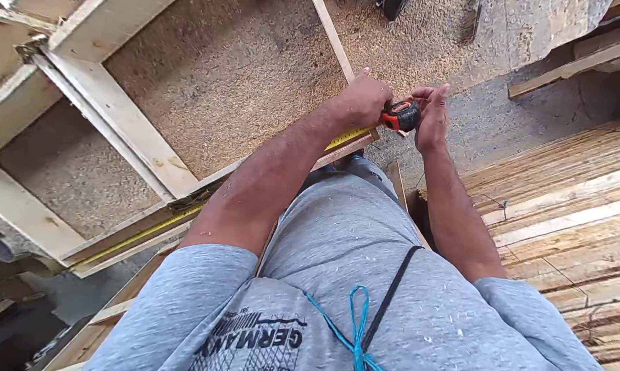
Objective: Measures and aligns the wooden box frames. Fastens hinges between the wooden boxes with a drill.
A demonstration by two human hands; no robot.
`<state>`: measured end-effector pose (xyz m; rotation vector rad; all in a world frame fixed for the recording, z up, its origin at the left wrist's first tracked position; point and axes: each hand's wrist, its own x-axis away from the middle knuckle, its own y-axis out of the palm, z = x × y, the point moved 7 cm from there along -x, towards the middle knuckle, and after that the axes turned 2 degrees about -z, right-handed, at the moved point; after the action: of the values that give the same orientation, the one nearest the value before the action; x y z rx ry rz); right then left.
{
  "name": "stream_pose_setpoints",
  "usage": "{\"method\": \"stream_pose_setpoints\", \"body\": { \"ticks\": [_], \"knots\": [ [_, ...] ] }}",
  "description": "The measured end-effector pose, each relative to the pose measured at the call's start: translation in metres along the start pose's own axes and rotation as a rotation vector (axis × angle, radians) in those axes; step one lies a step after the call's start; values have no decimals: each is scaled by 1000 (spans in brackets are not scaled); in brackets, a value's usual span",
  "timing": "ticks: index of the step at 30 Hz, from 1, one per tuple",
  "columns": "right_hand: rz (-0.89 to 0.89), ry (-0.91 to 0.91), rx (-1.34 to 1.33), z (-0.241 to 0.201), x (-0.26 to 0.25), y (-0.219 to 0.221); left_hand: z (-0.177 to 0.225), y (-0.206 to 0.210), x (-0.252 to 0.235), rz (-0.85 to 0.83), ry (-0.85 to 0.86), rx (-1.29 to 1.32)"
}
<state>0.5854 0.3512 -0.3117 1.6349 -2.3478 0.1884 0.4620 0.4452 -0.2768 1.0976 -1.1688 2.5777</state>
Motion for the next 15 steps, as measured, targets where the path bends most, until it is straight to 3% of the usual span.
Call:
{"method": "stream_pose_setpoints", "body": {
  "ticks": [2,3,5,7,9,13,15],
  "knots": [
    [351,163,-481,29,3,-9,0,1,-1,-16,-11,16],
    [432,232,-713,43,6,-5,-1,2,-1,-19,-17,19],
    [380,250,-989,61,7,20,-2,3,-2,-20,-26,28],
    [219,221,-1032,69,11,52,-2,3,-2,-22,-30,40],
    [166,211,-1021,70,9,67,-2,3,-2,-25,-34,48],
    [275,247,-1050,74,2,43,-3,3,-4,-17,-17,42],
    [250,264,-1038,77,10,59,-3,6,-4,-26,-24,40]
  ]
}}
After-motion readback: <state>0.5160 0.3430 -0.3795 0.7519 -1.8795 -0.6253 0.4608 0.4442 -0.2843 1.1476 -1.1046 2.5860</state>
